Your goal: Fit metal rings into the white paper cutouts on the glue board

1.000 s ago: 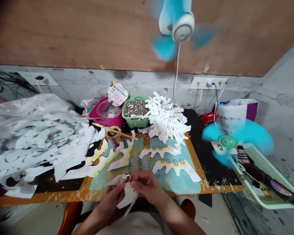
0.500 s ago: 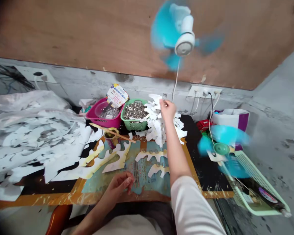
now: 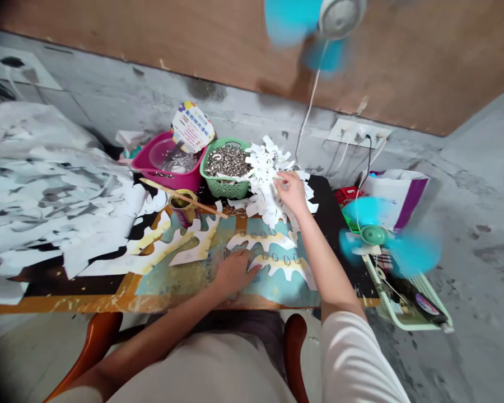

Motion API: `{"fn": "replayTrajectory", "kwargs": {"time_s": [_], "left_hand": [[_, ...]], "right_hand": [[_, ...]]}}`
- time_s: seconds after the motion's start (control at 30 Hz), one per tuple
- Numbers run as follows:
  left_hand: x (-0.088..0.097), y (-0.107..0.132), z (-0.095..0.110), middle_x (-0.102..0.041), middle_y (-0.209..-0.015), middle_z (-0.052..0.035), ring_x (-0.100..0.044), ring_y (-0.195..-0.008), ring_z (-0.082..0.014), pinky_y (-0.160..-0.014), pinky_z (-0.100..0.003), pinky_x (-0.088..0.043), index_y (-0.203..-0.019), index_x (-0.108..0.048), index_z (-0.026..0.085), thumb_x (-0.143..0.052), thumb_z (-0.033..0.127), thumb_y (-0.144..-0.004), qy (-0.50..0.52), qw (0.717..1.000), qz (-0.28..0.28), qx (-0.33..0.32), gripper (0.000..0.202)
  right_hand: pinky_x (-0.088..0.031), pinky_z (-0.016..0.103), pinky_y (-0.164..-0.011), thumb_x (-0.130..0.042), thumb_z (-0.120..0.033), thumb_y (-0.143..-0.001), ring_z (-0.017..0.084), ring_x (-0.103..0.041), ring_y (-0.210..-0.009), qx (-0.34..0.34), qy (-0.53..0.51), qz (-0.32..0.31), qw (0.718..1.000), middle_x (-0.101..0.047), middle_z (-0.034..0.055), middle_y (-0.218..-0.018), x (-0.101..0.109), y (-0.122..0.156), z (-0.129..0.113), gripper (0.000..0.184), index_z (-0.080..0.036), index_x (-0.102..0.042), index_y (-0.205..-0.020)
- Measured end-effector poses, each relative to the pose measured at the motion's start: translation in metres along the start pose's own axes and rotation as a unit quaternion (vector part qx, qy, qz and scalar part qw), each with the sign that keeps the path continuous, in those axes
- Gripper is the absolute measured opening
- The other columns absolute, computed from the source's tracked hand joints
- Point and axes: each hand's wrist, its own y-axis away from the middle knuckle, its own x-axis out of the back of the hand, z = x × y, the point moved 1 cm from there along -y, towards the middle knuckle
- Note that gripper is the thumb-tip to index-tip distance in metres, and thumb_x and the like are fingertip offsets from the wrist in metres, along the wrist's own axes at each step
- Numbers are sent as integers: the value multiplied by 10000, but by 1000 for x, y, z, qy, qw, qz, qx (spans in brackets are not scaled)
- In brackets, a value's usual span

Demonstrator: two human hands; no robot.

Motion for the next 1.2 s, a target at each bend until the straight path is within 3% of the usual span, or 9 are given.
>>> {"fn": "replayTrajectory", "kwargs": {"time_s": [0.1,0.17,0.3,0.43,0.57,0.67,0.83,0.97,1.2], "left_hand": [[-15,-14,5,-622,-847,-78,-589,-815,-231,-789,-358,-453,-743,-597,173,-681,192,-748,29,999,-12,2,86],[-14,-14,0,-577,-704,-15,-538,-686,-171,-708,-304,-442,-703,-575,182,-652,175,-742,64,998,-26,1,86],[7,5,-23,-479,-571,48,-441,-538,-108,-559,-237,-372,-681,-533,183,-616,266,-752,154,987,-39,16,138],[28,35,-41,-563,-636,18,-527,-566,-113,-561,-227,-407,-752,-558,166,-623,358,-759,229,972,-44,44,202],[37,55,-44,-658,-741,-22,-618,-668,-147,-632,-245,-455,-869,-612,153,-678,315,-718,302,950,-10,83,231],[39,62,-42,-671,-771,-21,-642,-715,-157,-662,-250,-468,-870,-618,157,-659,258,-716,296,951,30,89,189],[38,63,-39,-665,-848,-29,-633,-730,-145,-691,-259,-492,-914,-617,148,-693,303,-744,295,951,51,79,243],[34,60,-41,-601,-712,14,-562,-612,-111,-590,-225,-436,-853,-601,153,-763,368,-720,287,953,45,90,299],[31,63,-42,-641,-706,19,-620,-653,-136,-629,-238,-474,-856,-574,172,-836,383,-653,367,920,63,121,394]], "right_hand": [[-511,274,-719,-553,-335,-934,164,-634,-855,18,-44,-43,998,-660,100,-1110,7,64,2,257,-172,-720,-1043],[-515,283,-679,-590,-358,-911,171,-642,-812,18,-73,-68,995,-694,84,-1003,8,105,0,219,-186,-726,-920],[-528,335,-772,-593,-328,-905,209,-665,-922,-1,-183,-125,975,-715,84,-987,-4,173,-13,171,-205,-703,-857],[-501,380,-924,-607,-269,-893,222,-647,-1068,13,-187,-170,968,-720,73,-1095,-32,212,-34,107,-244,-709,-913],[-457,405,-983,-586,-220,-913,221,-622,-1084,31,-187,-180,965,-724,63,-1108,-61,224,-53,139,-246,-709,-972],[-457,409,-954,-568,-196,-916,232,-621,-1053,22,-174,-198,964,-735,59,-1055,-73,224,-58,179,-246,-705,-1020],[-466,373,-881,-593,-197,-898,220,-653,-946,-10,-172,-197,965,-743,43,-977,-74,227,-56,131,-234,-692,-974],[-478,346,-858,-614,-210,-878,204,-658,-905,-48,-203,-174,962,-724,31,-941,-71,231,-57,106,-227,-651,-976],[-477,319,-779,-607,-232,-883,195,-634,-820,-53,-220,-145,963,-677,12,-829,-79,234,-56,8,-232,-611,-889]]}}
